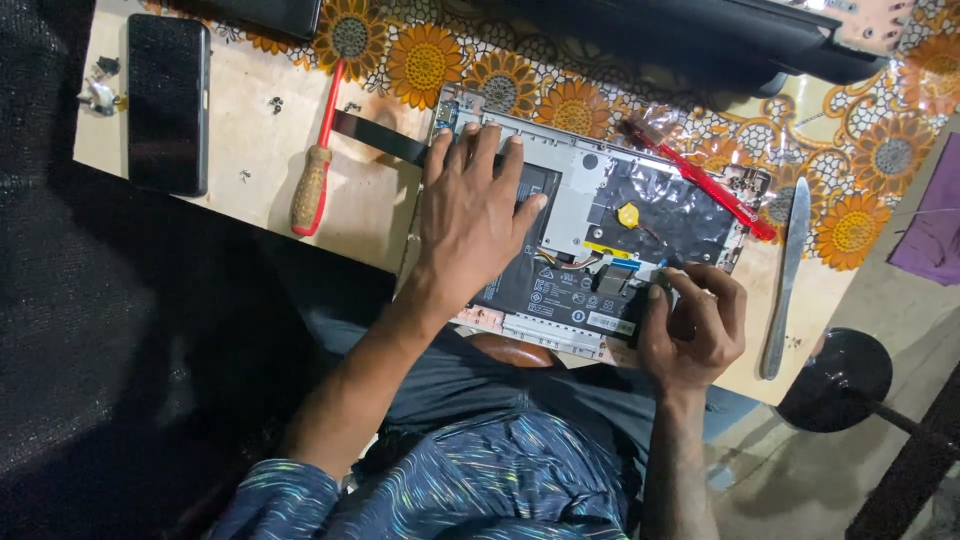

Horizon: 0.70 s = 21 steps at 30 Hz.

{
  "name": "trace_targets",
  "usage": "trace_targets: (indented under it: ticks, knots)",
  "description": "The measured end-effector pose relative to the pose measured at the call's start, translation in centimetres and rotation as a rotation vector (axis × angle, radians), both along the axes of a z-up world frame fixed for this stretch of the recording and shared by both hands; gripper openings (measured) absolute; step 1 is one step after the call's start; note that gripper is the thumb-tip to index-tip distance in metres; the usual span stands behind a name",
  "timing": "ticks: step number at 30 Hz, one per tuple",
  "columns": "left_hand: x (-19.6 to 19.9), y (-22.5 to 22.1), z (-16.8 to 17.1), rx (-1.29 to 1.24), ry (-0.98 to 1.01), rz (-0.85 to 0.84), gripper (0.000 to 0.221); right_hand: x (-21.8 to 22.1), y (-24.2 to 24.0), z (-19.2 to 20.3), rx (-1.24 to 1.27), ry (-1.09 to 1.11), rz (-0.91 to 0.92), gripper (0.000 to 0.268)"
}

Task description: Disassembling a laptop by removing internal screws and disconnecting components like the battery and ribbon cables.

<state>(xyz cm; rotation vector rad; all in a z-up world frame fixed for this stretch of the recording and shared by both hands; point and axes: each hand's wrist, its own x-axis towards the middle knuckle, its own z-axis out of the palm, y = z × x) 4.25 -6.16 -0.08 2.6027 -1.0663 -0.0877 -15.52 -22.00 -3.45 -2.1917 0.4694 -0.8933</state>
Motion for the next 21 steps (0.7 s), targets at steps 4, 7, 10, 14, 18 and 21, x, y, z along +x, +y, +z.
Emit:
trace_targets:
  ticks: [4, 7, 10, 14, 18, 21]
  knots:
    - [1.1, 0.0, -1.2, 0.026, 0.028, -0.012, 0.039, -0.4, -0.1, -0.5, 0.002, -0.002, -0.001, 0.012]
    - [1.6, 0.6, -0.9, -0.046, 0.008, -0.031, 0.029, -0.7, -0.3, -0.8, 0.011, -0.006, -0.040, 0.012]
    - [1.4, 0.9, -0.5, -0.092, 0.013, -0.061, 0.027, -1.2, -0.7, -1.0, 0.006, -0.056, -0.049, 0.014]
    - [1.7, 1.5, -1.5, -0.090, 0.069, -0.085, 0.034, -1.2, -0.6, -0.8, -0.008, -0.114, -0.042, 0.015]
    - [1.9, 1.4, -1.6, -0.073, 0.031, -0.102, 0.032, -0.9, -0.5, -0.7, -0.038, -0.140, -0.056, 0.013]
    - [1.9, 1.1, -1.7, -0.111, 0.009, -0.078, 0.029, -0.9, -0.5, -1.1, -0.076, -0.121, -0.054, 0.014]
